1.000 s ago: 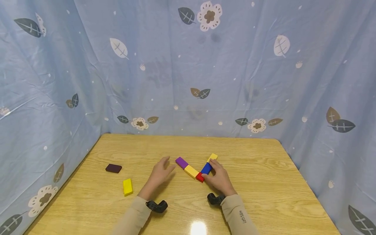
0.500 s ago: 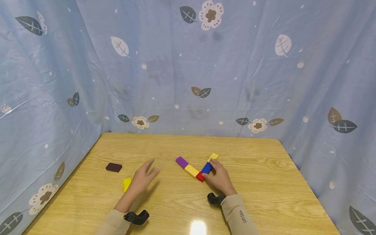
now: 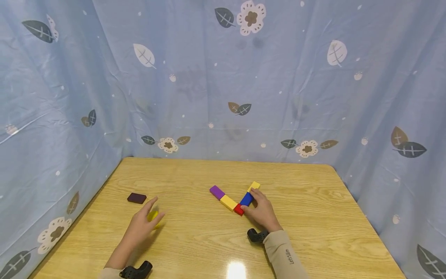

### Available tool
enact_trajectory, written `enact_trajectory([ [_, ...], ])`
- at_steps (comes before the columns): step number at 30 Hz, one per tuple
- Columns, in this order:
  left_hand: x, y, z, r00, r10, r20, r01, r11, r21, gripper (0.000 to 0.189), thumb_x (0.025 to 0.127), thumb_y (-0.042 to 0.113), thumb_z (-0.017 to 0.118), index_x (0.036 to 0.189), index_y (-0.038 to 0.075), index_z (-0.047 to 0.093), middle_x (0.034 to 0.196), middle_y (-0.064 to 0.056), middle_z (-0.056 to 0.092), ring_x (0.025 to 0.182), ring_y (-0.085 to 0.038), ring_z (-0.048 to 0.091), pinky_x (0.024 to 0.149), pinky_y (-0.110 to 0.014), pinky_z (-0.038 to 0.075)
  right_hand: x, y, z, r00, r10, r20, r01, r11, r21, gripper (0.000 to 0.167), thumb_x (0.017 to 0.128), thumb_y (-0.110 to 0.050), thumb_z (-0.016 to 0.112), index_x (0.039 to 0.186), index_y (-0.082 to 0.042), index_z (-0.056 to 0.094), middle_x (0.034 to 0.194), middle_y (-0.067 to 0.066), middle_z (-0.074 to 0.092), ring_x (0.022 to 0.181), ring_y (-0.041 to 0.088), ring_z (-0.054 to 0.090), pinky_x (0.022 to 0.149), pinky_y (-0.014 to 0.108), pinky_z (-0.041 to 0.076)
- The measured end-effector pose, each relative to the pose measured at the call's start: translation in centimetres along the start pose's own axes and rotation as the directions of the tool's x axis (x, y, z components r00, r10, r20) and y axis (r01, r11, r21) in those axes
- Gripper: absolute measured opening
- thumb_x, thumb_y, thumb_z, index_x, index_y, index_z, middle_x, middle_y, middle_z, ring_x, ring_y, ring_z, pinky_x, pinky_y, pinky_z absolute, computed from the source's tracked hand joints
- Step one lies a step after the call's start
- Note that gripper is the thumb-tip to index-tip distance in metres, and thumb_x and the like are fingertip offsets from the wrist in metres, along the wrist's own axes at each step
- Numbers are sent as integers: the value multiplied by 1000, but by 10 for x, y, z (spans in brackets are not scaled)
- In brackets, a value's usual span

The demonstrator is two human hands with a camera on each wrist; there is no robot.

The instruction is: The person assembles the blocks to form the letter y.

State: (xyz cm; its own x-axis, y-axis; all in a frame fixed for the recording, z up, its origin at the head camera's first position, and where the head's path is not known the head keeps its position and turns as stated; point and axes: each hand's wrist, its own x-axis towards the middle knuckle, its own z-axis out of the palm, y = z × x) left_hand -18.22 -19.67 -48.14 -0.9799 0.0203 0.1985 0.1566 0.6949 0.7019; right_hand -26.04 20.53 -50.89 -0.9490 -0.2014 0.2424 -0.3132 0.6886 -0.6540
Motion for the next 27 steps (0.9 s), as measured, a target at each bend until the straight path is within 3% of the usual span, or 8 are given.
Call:
enact_trajectory([
  [6, -8, -20, -12, 997, 70, 17, -70, 997, 45, 74, 90, 34, 64, 147, 3, 29, 147, -25, 37, 125, -48, 44, 99, -64, 38, 0, 1, -3, 1000, -10, -13, 10, 1000, -4, 75, 82, -39, 72, 138, 2, 45, 145, 24, 40, 134, 43, 35, 108, 57, 33],
  [7, -9, -23, -13, 998, 66, 24, -67, 997, 40, 75, 89, 34, 65, 147, 3, 29, 148, -24, 35, 132, -48, 34, 100, -65, 35, 0, 1, -3, 1000, -13, -16, 13, 1000, -5, 75, 82, -39, 72, 138, 3, 45, 145, 24, 40, 134, 43, 35, 108, 57, 33],
  [12, -13, -33, -17, 997, 8, 72, -10, 1000, 21, 80, 87, 41, 66, 147, 3, 29, 151, -21, 32, 136, -44, 31, 105, -62, 32, 1, 2, -4, 999, -27, -28, 26, 999, -25, 75, 82, -39, 72, 138, 3, 46, 144, 25, 40, 133, 44, 36, 107, 58, 34],
  [19, -13, -41, -19, 986, -83, 144, 82, 997, 17, 85, 85, 48, 65, 149, 6, 27, 153, -20, 27, 138, -45, 27, 108, -62, 28, 2, 2, -1, 1000, -17, -16, 16, 1000, -17, 76, 82, -40, 72, 139, 3, 45, 146, 24, 39, 135, 43, 34, 109, 57, 32],
  [27, -16, -46, -22, 982, -88, 166, 89, 996, 1, 86, 85, 47, 67, 149, 7, 27, 153, -23, 26, 137, -48, 26, 107, -65, 27, 0, 0, 2, 1000, -9, -14, 8, 1000, -22, 75, 82, -40, 72, 138, 3, 46, 145, 24, 40, 135, 43, 35, 109, 57, 32],
])
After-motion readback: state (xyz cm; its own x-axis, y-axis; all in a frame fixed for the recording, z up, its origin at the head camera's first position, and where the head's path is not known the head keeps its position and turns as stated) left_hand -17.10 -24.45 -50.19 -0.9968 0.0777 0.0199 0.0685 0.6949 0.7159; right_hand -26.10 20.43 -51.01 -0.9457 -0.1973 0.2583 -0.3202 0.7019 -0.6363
